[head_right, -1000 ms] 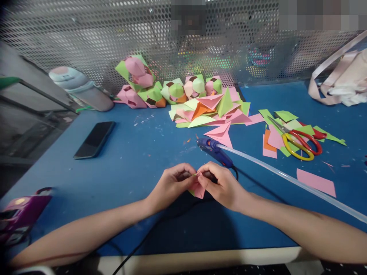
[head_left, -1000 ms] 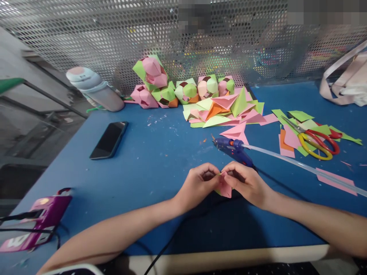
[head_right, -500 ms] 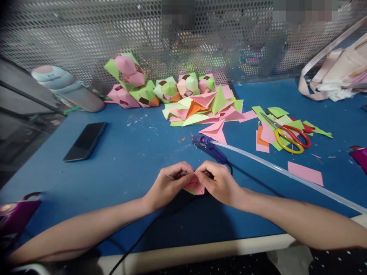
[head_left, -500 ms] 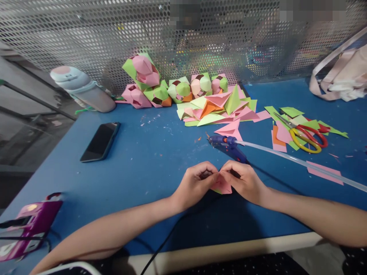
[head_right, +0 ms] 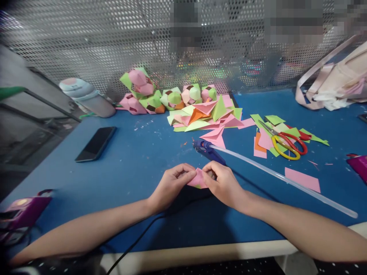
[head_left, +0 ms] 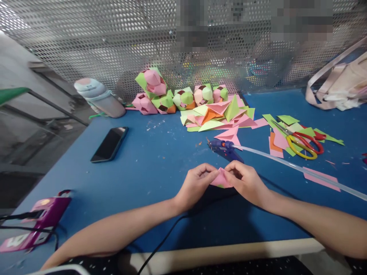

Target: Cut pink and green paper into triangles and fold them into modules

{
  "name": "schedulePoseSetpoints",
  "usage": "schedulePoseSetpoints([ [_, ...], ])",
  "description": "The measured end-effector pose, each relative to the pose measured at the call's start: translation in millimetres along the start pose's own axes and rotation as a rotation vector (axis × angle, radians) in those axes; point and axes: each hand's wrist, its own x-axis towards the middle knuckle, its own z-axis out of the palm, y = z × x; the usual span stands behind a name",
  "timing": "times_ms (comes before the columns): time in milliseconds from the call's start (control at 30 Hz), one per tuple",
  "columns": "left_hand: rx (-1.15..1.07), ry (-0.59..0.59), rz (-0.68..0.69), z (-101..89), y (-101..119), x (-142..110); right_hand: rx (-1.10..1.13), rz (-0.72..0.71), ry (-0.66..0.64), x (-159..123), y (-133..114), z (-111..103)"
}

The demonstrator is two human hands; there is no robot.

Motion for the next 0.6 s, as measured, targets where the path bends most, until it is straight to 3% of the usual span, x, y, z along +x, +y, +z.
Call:
schedulePoseSetpoints([
  [167,-0.022,-0.1,0.003,-3.4,1.9,-0.5,-0.072,-0.003,0.012,3.2,5.2,-2.5],
  [300,0.082,-0.106,0.031,-3.4,5.1,0.2,-0.077,-0.026,-0.005,3.9,3.1,-3.4],
  [600,0.149,0.129,0.034,1.4,-0.5,3.3,-0.064,-0.104,-0.011,0.0,-0.2,1.3],
])
